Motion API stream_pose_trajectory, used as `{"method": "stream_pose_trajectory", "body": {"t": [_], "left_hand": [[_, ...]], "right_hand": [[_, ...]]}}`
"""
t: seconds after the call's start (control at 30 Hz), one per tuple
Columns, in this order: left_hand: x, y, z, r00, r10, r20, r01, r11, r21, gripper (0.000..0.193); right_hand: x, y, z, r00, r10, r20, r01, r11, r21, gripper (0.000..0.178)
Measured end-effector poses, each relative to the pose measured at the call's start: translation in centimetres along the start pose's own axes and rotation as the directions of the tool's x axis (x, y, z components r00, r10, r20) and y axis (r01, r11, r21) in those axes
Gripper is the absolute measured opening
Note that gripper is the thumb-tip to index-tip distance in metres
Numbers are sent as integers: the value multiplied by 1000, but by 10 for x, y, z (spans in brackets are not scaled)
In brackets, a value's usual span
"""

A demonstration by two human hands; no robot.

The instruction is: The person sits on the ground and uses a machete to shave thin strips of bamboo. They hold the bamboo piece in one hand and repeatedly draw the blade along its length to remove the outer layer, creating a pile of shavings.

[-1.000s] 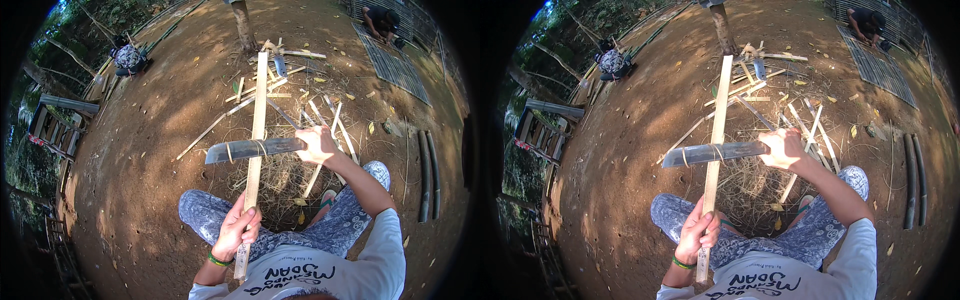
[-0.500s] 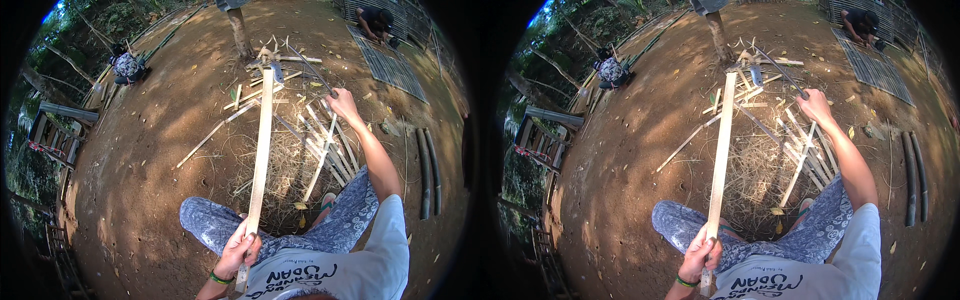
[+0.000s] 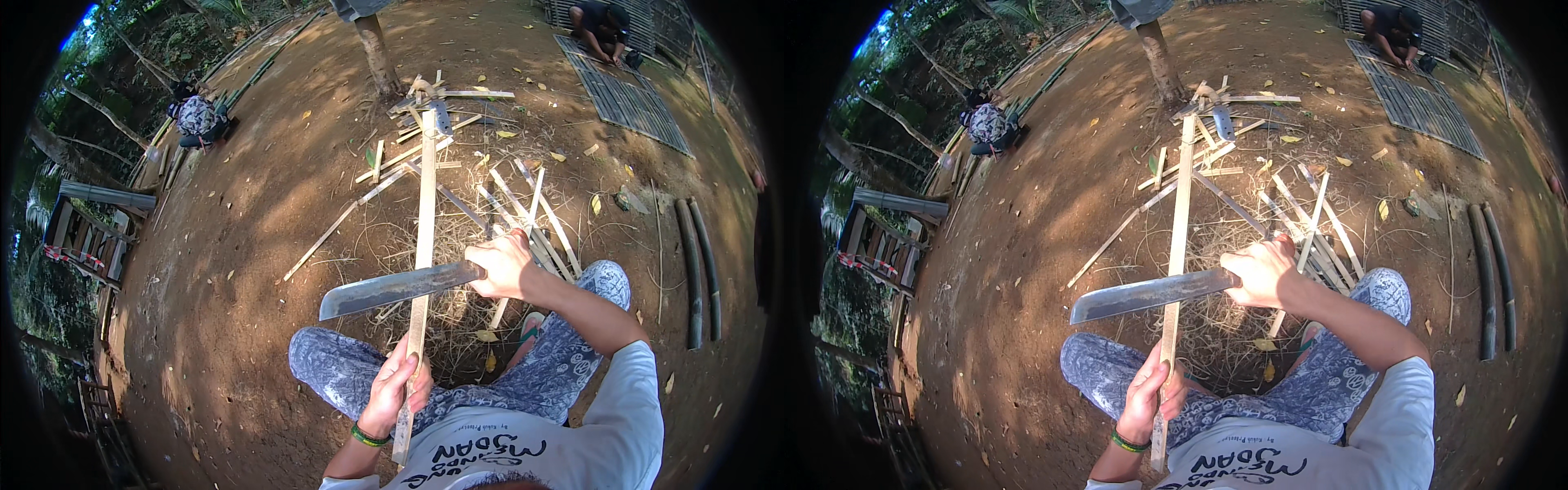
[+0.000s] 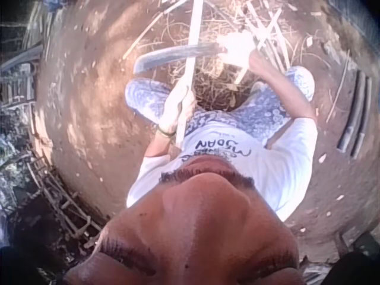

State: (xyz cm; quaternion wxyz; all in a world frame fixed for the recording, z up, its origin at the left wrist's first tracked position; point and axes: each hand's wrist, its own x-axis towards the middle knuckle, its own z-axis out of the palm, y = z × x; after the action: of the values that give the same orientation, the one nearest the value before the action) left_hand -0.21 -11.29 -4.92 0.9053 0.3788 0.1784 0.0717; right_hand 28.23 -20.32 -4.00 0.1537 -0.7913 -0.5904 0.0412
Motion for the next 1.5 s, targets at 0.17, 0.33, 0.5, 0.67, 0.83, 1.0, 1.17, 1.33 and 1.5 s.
{"method": "stream_pose_trajectory", "body": {"t": [0.17,0.33,0.5,0.67,0.83,1.0,1.17,1.33,1.5], "left_hand": [[-13,5,0,1000,-4,-11,4,1000,5,52],[-31,2,1,999,-40,13,40,999,15,54],[-47,-3,-7,995,-101,16,101,995,0,56],[-54,-13,-16,996,-84,10,84,996,-9,53],[-45,-17,-21,998,23,-54,-19,998,67,47],[-11,-16,-14,993,80,-85,-61,978,200,43],[7,-26,-12,993,116,-23,-95,898,429,48],[9,-24,-8,979,199,-51,-128,782,610,50],[8,-25,-11,963,266,-52,-161,715,680,49]], "right_hand": [[12,28,-10,997,44,-60,-42,999,26,29],[20,71,-5,923,152,-353,-120,987,112,34],[29,102,-38,945,126,-303,-89,987,133,21],[48,133,-51,856,380,-350,-349,925,151,26],[47,125,-42,798,444,-408,-344,891,297,30],[23,44,-19,924,317,-214,-221,899,378,36],[41,-6,-9,876,346,-335,-23,725,688,28],[55,8,-13,863,394,-317,-26,661,750,25],[56,1,-7,880,352,-320,56,591,805,22]]}}
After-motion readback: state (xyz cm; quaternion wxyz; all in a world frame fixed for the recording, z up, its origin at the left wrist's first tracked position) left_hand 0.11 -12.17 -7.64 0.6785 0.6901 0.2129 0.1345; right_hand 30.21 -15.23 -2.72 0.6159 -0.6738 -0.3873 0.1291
